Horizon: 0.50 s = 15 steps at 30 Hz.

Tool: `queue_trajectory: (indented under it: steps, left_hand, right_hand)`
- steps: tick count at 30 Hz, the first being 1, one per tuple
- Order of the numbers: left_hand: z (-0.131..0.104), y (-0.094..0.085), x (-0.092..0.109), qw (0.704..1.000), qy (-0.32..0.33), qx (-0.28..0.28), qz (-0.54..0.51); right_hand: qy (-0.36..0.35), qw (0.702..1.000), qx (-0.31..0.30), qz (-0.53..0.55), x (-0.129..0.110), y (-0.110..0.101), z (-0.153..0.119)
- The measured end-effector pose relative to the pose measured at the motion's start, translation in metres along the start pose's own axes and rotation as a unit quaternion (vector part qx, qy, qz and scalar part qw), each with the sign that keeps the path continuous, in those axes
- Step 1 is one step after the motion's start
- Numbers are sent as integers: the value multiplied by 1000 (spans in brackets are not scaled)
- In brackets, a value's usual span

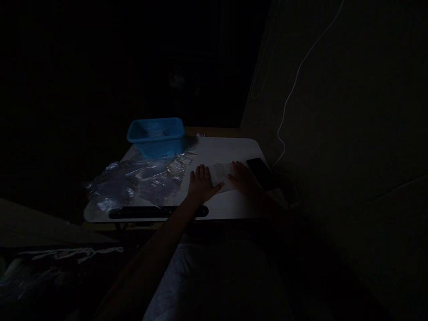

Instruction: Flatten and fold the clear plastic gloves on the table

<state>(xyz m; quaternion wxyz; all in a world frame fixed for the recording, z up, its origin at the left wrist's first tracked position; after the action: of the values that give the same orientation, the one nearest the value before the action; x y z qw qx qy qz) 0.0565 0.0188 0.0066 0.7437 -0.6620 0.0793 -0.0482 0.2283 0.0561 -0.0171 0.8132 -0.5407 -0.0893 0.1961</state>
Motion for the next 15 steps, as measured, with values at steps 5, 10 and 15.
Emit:
queue_trajectory:
  steps: [5,10,15]
  left_hand:
    - [1,-1,0,1000,-3,-4,-13]
    - [0,0,0,1000,-4,-3,-11]
    - [0,0,-1,1000,-1,14,-22]
  right_hand:
    - [2,1000,20,20,4,6,0]
    - [0,999,24,40,6,6,-1]
    - [-1,998,23,65,5,6,-3]
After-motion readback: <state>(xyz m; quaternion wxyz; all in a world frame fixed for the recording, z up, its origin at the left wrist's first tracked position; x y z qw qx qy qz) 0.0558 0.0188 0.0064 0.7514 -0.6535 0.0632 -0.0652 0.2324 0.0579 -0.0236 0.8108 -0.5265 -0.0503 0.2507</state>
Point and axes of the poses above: each hand's wrist, its own z-axis towards the middle knuckle, its own y-axis out of the palm, x = y × z, the point moved 3 cm from there along z, towards the middle knuckle, and after that the axes turned 5 degrees about z, right-handed, at the moved point
